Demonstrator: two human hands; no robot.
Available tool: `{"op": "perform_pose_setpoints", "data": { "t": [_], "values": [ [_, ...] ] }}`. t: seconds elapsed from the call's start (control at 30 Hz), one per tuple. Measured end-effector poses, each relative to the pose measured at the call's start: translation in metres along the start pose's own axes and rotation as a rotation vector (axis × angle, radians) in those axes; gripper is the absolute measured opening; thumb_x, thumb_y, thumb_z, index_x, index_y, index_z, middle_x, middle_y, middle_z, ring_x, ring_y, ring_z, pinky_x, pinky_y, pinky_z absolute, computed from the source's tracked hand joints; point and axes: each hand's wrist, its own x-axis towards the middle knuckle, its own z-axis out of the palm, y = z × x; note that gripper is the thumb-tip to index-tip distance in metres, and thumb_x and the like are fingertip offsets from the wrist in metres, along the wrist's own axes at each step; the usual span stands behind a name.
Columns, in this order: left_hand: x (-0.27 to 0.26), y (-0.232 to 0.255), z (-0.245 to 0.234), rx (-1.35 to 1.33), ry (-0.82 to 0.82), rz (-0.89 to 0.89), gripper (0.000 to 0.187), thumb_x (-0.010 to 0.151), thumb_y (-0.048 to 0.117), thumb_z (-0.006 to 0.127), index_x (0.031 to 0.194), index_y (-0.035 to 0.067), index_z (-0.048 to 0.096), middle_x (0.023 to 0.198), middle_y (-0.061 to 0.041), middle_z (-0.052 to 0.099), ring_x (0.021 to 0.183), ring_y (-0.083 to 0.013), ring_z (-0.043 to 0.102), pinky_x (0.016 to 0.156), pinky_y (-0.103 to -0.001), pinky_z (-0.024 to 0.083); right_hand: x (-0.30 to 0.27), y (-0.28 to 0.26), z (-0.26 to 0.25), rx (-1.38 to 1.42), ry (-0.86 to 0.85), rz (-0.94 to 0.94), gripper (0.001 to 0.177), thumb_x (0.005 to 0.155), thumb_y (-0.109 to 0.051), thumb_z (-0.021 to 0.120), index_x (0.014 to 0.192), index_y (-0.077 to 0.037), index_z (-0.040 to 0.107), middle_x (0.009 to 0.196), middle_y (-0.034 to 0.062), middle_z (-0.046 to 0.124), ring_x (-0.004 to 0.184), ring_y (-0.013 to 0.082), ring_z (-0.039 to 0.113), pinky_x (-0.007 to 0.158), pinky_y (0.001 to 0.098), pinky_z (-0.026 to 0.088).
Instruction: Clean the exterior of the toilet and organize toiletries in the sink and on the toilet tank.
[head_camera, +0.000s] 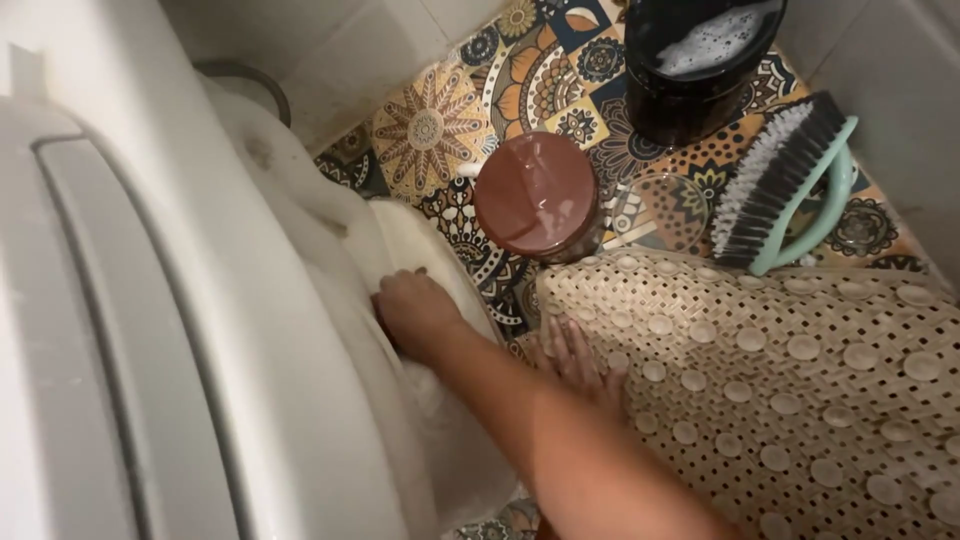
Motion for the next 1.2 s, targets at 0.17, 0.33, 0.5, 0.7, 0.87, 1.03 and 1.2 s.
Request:
{"op": "perform_pose_setpoints", "data": {
  "t": [0.17, 0.33, 0.5, 0.7, 0.87, 1.03, 1.2],
  "values": [
    [-0.009, -0.006, 0.030, -0.251, 0.001, -0.005, 0.085, 0.105, 0.056, 0.045, 0.164, 0.005, 0.011, 0.172, -0.021, 0.002, 0.157, -0.0453, 0.004, 0.123, -0.059, 0.003, -0.015, -0.025, -0.051, -0.075, -0.012, 0.108, 0.016, 0.093, -0.017, 0.060, 0.096, -0.015, 0.075, 0.101, 0.0161, 0.071, 0.095, 0.0362, 0.068, 0.086, 0.0450, 0.055],
    [-0.005, -0.007, 0.029, -0.275, -0.093, -0.030, 0.088, 0.102, 0.056, 0.046, 0.162, 0.003, 0.010, 0.169, -0.023, 0.001, 0.152, -0.0476, 0.003, 0.119, -0.061, 0.002, -0.015, -0.005, -0.027, -0.040, 0.023, 0.178, 0.016, 0.094, -0.019, 0.060, 0.099, -0.013, 0.074, 0.100, 0.0158, 0.072, 0.093, 0.0342, 0.070, 0.087, 0.0444, 0.056],
    [0.011, -0.018, 0.045, -0.093, 0.081, -0.047, 0.081, 0.105, 0.050, 0.046, 0.161, 0.001, 0.013, 0.167, -0.024, 0.002, 0.149, -0.0478, 0.003, 0.117, -0.061, 0.000, -0.014, -0.014, -0.071, -0.062, -0.308, 0.145, 0.024, 0.097, -0.028, 0.056, 0.105, -0.015, 0.075, 0.106, 0.0154, 0.073, 0.098, 0.0326, 0.071, 0.092, 0.0432, 0.055],
    [0.013, -0.036, 0.075, 0.188, 0.183, -0.101, 0.076, 0.109, 0.041, 0.046, 0.160, -0.004, 0.013, 0.163, -0.030, -0.003, 0.144, -0.0500, -0.005, 0.116, -0.063, -0.004, -0.003, 0.014, -0.049, 0.481, 0.158, 0.433, 0.031, 0.109, -0.029, 0.040, 0.116, -0.012, 0.065, 0.116, 0.0134, 0.069, 0.107, 0.0275, 0.068, 0.098, 0.0415, 0.052],
    [0.031, -0.024, 0.091, 0.392, 0.302, -0.173, 0.071, 0.112, 0.033, 0.046, 0.159, -0.009, 0.014, 0.160, -0.035, -0.006, 0.139, -0.0521, -0.011, 0.115, -0.064, -0.008, -0.031, 0.012, -0.070, -0.286, -0.303, -0.077, 0.029, 0.102, -0.027, 0.048, 0.116, -0.019, 0.073, 0.127, 0.0036, 0.070, 0.123, 0.0216, 0.062, 0.116, 0.0422, 0.042],
    [0.014, 0.039, 0.096, 0.587, 0.391, -0.240, 0.067, 0.115, 0.026, 0.047, 0.158, -0.013, 0.014, 0.157, -0.040, -0.010, 0.135, -0.0544, -0.017, 0.114, -0.066, -0.012, -0.099, -0.006, -0.073, -0.244, 0.099, -0.104, 0.042, 0.090, -0.017, 0.051, 0.130, -0.019, 0.065, 0.138, 0.0043, 0.061, 0.134, 0.0282, 0.051, 0.112, 0.0544, 0.034],
    [0.003, 0.011, 0.052, 0.734, 0.441, -0.314, 0.063, 0.117, 0.020, 0.047, 0.157, -0.017, 0.015, 0.154, -0.044, -0.013, 0.132, -0.0564, -0.022, 0.113, -0.067, -0.015, -0.209, 0.043, -0.054, -0.014, 0.549, 0.184, 0.036, 0.106, -0.013, 0.050, 0.140, -0.020, 0.062, 0.151, 0.0010, 0.056, 0.147, 0.0225, 0.050, 0.128, 0.0375, 0.041]
  ]
}}
